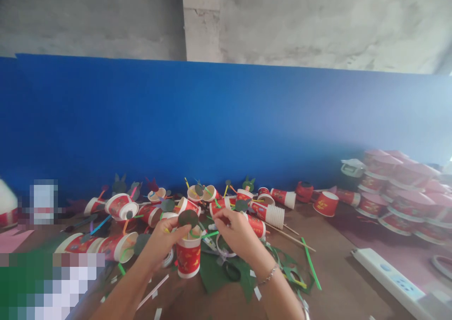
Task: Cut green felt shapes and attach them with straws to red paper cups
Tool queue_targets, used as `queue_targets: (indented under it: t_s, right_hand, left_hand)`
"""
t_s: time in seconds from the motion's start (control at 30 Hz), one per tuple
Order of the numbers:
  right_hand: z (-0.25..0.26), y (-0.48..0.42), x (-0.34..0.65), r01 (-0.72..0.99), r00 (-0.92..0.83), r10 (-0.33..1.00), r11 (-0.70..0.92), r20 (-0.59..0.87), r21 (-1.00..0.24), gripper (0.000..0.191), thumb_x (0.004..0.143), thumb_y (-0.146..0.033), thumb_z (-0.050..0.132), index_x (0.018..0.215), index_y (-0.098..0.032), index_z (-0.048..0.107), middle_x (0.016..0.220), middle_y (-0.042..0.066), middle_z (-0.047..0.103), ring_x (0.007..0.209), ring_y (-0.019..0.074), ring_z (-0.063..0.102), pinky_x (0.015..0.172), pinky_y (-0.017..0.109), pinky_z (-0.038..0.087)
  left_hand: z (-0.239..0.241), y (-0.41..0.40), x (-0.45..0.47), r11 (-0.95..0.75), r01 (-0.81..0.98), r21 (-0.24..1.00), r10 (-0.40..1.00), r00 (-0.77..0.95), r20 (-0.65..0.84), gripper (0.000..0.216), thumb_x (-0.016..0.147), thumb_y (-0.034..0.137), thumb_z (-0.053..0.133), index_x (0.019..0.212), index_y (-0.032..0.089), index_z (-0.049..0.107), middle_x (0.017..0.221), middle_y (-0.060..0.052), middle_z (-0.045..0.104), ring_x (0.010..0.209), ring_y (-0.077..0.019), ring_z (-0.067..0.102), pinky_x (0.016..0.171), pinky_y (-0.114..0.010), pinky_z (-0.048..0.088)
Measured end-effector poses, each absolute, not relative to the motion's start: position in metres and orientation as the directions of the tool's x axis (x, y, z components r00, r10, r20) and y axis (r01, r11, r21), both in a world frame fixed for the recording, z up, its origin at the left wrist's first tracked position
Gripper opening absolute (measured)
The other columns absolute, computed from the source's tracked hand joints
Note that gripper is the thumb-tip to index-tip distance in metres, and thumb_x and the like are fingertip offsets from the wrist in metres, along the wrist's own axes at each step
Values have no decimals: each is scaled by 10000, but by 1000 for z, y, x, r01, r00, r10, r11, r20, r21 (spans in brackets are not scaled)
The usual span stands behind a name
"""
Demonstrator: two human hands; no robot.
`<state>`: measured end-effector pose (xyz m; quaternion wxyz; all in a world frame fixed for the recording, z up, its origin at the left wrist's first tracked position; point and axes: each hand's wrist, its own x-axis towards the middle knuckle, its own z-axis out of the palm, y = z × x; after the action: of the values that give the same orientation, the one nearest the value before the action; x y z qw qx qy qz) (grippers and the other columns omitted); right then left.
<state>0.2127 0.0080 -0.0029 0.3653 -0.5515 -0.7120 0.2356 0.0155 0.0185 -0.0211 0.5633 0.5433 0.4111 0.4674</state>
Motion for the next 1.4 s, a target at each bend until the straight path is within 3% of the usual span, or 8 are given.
queue_targets:
  t_s: [0.13,0.2,0.3,0.43,0.57,0.83,1.2,1.4]
  right_hand:
    - [-16,1,227,876,-329,942,282,-58,-392,219,652,-64,493,657,-184,676,679,31,687,660,173,610,555,233,376]
    - [-27,-4,226,961,-243,951,210,-193,-179,265,596,-24,529,734,-176,697,818,87,717,803,246,646,607,260,405]
    - [-39,-10,219,984,-174,958,159,-228,-82,294,610,1,523,809,-140,687,880,156,710,874,309,651,637,296,424]
    - [-46,-9,215,992,-116,988,110,-100,-69,354,700,-37,485,1018,-134,607,915,155,703,856,299,662,625,298,416]
    - [-53,-2,220,993,-106,991,101,-84,-60,217,743,-78,471,850,-150,645,816,147,712,757,282,668,565,283,374]
    - [-63,17,222,877,-160,986,165,50,-451,112,756,-204,513,713,-172,611,594,16,645,590,156,587,509,219,313]
    - [-71,21,212,905,-206,978,204,37,-373,270,758,-102,443,980,-173,579,820,43,682,792,181,617,672,244,373]
    - [-67,-10,223,958,-253,964,237,-84,-163,406,600,-46,536,990,-138,601,1123,152,577,1044,286,532,827,324,396]
  left_hand:
    - [-18,20,8,-53,-3,999,977,208,52,265,701,344,661,860,138,711,768,-42,714,741,-223,632,664,-267,452]
    - [-17,21,7,-28,0,1000,984,175,28,286,683,350,673,872,139,712,779,-48,719,781,-243,639,679,-277,460]
    - [-17,22,8,13,-33,999,988,154,-7,309,651,360,698,866,139,712,792,-58,727,823,-265,648,727,-302,472]
    - [-17,22,9,28,-57,998,988,150,-20,317,634,376,713,848,142,710,819,-64,732,824,-268,654,734,-313,474]
    - [-17,22,8,13,-65,998,988,157,-3,328,650,363,701,883,132,709,784,-69,729,816,-266,653,741,-322,470]
    - [-17,22,6,4,-82,997,989,150,8,359,681,364,695,939,115,693,787,-83,720,799,-258,652,728,-324,474]
    - [-20,24,3,12,-96,995,990,142,2,360,667,367,716,928,121,695,761,-65,724,766,-246,654,688,-294,471]
    - [-23,23,6,39,-108,993,983,184,-18,327,695,347,693,940,130,693,784,-64,727,784,-245,656,714,-300,469]
